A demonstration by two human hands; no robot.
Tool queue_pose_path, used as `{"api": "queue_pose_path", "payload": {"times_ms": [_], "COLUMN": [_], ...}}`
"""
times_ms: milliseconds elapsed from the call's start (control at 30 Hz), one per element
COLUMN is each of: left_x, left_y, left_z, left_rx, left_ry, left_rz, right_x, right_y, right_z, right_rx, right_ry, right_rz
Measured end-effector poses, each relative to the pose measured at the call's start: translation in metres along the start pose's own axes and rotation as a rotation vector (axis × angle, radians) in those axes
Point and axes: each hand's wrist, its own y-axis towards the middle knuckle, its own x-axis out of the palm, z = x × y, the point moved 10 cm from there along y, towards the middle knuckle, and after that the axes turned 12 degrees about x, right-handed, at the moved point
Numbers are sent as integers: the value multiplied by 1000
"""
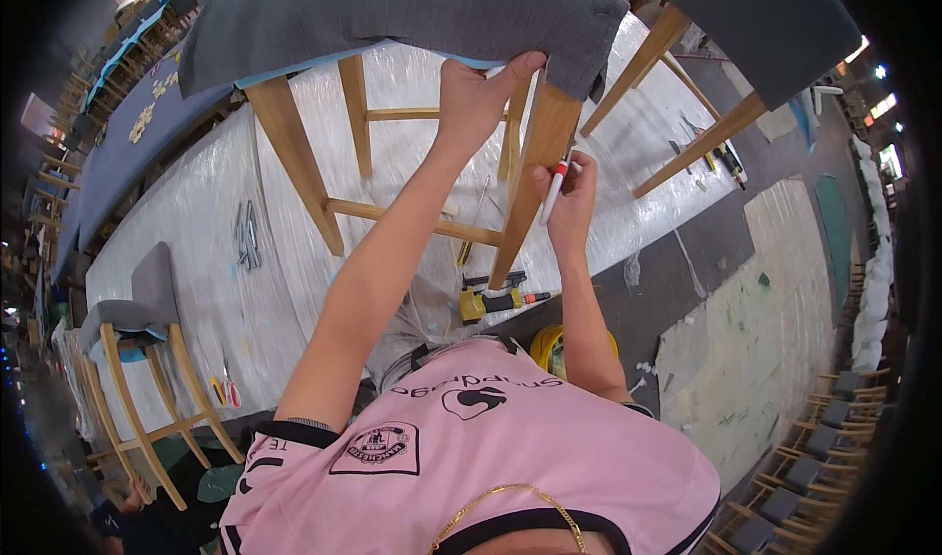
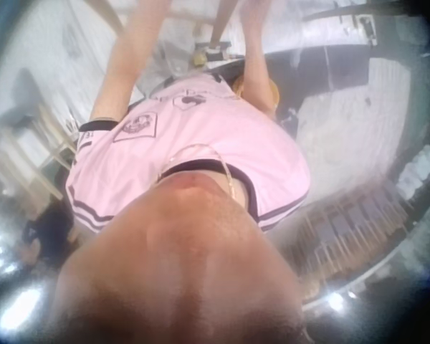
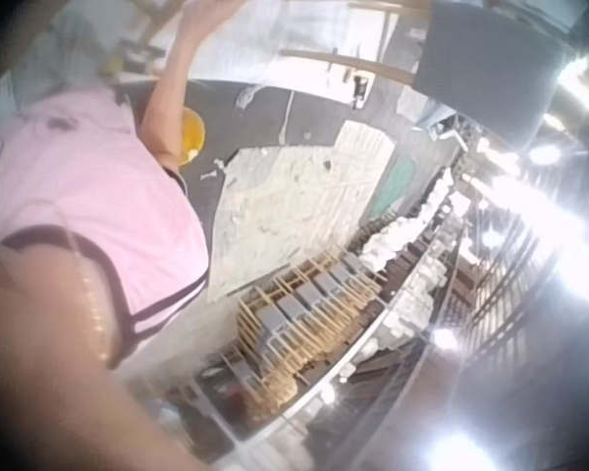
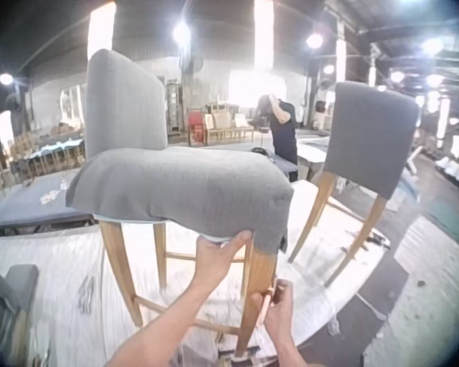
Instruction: The person upholsters a wooden chair by pulling and trimming gray fabric, then securing it with a staple gun. They repeatedly adjust the fabric, cut excess material, and fasten it to the chair frame.
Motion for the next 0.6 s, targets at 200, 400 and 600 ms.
{"api": "queue_pose_path", "payload": {"times_ms": [200,400,600], "left_x": [0,-4,-5], "left_y": [7,7,-9], "left_z": [16,-2,10], "left_rx": [254,69,-297], "left_ry": [158,239,486], "left_rz": [66,11,-468], "right_x": [15,18,12], "right_y": [2,14,22], "right_z": [14,10,16], "right_rx": [124,107,76], "right_ry": [76,54,73], "right_rz": [-142,-167,-144]}}
